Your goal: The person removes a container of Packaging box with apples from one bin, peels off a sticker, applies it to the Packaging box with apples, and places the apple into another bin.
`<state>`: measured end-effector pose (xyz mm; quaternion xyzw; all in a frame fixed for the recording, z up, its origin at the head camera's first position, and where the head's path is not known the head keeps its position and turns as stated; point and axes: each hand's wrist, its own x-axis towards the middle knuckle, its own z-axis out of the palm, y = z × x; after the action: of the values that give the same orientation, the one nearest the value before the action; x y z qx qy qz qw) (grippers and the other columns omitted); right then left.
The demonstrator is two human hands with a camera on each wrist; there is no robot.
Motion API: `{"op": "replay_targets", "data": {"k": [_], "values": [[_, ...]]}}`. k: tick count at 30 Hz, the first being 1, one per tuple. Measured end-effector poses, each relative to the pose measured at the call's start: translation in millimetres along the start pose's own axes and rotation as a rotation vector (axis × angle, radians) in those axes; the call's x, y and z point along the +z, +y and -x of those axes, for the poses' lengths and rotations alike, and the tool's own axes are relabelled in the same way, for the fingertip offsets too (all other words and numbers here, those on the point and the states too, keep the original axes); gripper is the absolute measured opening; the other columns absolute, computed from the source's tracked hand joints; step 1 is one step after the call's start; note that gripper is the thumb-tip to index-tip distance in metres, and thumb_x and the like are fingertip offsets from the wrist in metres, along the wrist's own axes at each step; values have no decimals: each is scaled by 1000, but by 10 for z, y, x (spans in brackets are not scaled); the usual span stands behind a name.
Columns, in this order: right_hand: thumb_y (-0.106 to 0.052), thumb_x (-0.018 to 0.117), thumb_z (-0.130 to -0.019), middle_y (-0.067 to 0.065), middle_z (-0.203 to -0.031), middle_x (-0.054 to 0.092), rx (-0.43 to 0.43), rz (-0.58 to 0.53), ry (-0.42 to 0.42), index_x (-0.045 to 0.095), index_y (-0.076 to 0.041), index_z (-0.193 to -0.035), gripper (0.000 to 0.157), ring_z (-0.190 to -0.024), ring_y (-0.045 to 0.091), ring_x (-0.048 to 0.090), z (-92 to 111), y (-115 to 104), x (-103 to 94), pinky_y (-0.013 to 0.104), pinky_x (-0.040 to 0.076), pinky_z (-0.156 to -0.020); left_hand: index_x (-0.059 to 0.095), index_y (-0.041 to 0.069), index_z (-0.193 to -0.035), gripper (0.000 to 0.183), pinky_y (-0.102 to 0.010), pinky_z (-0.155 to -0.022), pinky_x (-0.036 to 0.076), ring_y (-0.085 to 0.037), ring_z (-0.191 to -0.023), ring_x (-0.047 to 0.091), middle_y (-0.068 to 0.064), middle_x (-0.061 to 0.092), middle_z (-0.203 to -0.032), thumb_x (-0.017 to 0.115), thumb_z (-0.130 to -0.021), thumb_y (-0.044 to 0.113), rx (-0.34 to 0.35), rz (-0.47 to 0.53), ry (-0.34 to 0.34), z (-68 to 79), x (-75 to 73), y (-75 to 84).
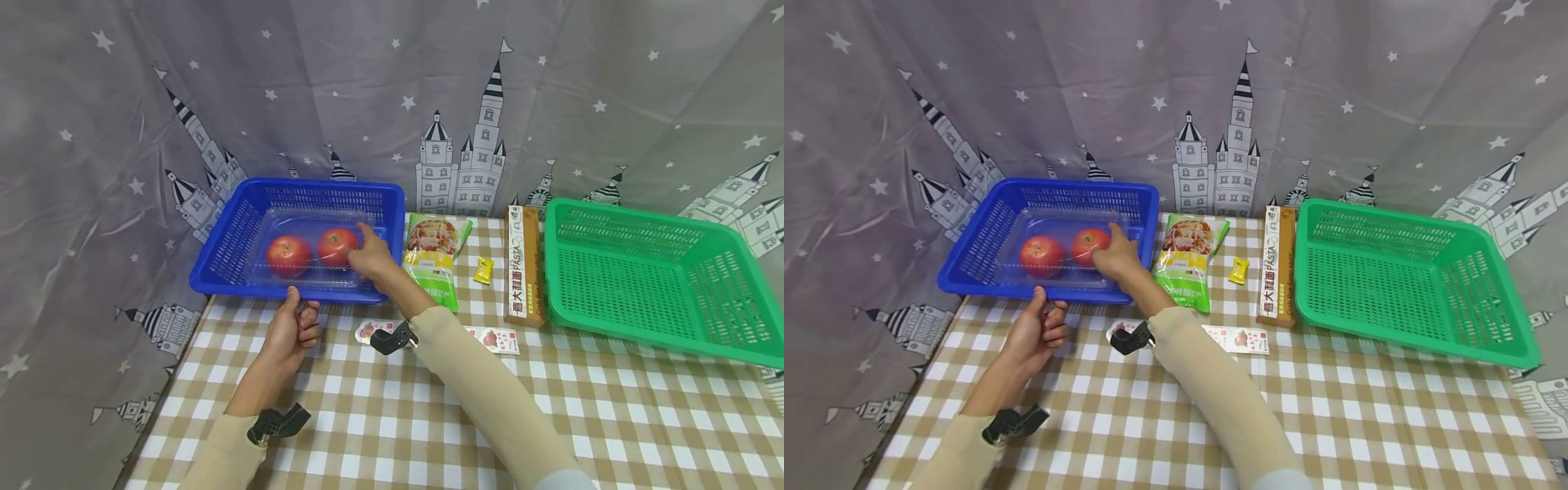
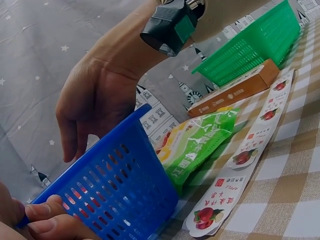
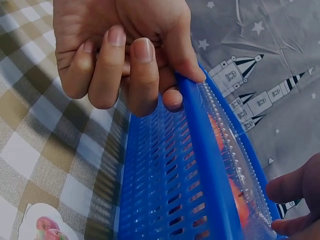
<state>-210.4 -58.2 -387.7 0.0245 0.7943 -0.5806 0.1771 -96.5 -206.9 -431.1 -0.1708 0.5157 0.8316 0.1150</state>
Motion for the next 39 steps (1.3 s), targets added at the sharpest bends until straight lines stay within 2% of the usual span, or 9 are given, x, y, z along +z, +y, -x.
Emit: {"op": "replay_targets", "data": {"k": [3,6,10,25,28,30,33,35,39], "values": [[-4,60,-93,25,-150,29,-19,9,17,37,-21,-152,66,-98,28,54,5,2,-1,31,47,-67,45,8,-92,51,-20,-46,17,-5,-45,26,7,32,-59,19,-104,50,-3,-14,9,2,-2,-2],[-5,60,-93,24,-149,32,-57,23,31,41,-21,-150,62,-127,35,39,20,-7,9,40,44,-92,45,9,-92,51,-20,-45,18,-5,-46,26,7,32,-59,19,-104,51,-3,-31,18,0,-4,-7],[-7,62,-94,27,-146,34,-91,24,48,44,-22,-148,60,-133,38,34,58,-33,37,49,36,-104,46,9,-91,51,-20,-46,19,-5,-46,27,7,32,-58,20,-103,51,-3,-34,27,-6,6,-14],[2,68,-85,22,-142,42,-138,32,112,49,-19,-146,67,-133,31,36,100,-16,4,43,34,-108,46,9,-92,51,-18,-44,21,-5,-46,28,7,33,-60,20,-103,52,-7,-20,34,-18,16,-36],[3,68,-84,22,-139,45,-149,33,116,50,-18,-146,67,-127,27,39,120,-28,-4,41,36,-106,46,8,-92,52,-18,-44,22,-5,-47,28,6,33,-60,20,-103,52,-4,-20,37,-14,13,-30],[4,68,-84,21,-128,52,-154,19,110,50,-18,-146,68,-105,24,50,129,-34,-10,39,42,-99,46,8,-92,52,-18,-44,22,-5,-47,28,6,33,-60,20,-103,52,-2,-17,40,-13,10,-28],[5,68,-84,12,-94,57,-156,15,105,50,-19,-145,68,-70,15,47,141,-39,-18,31,47,-80,47,9,-91,51,-18,-44,21,-5,-46,28,6,33,-60,21,-103,51,1,-12,44,-12,5,-27],[6,68,-85,4,-70,46,-150,6,96,50,-20,-145,68,-53,13,34,147,-40,-22,28,43,-61,47,9,-90,51,-18,-44,21,-5,-46,28,6,33,-60,21,-103,51,3,-8,49,-14,1,-27],[7,67,-84,-2,-54,32,-156,-30,89,50,-19,-145,69,-44,9,32,158,-44,-39,24,30,-42,47,8,-90,52,-19,-44,21,-5,-46,28,6,34,-60,21,-103,51,3,-6,50,-12,4,-24]]}}
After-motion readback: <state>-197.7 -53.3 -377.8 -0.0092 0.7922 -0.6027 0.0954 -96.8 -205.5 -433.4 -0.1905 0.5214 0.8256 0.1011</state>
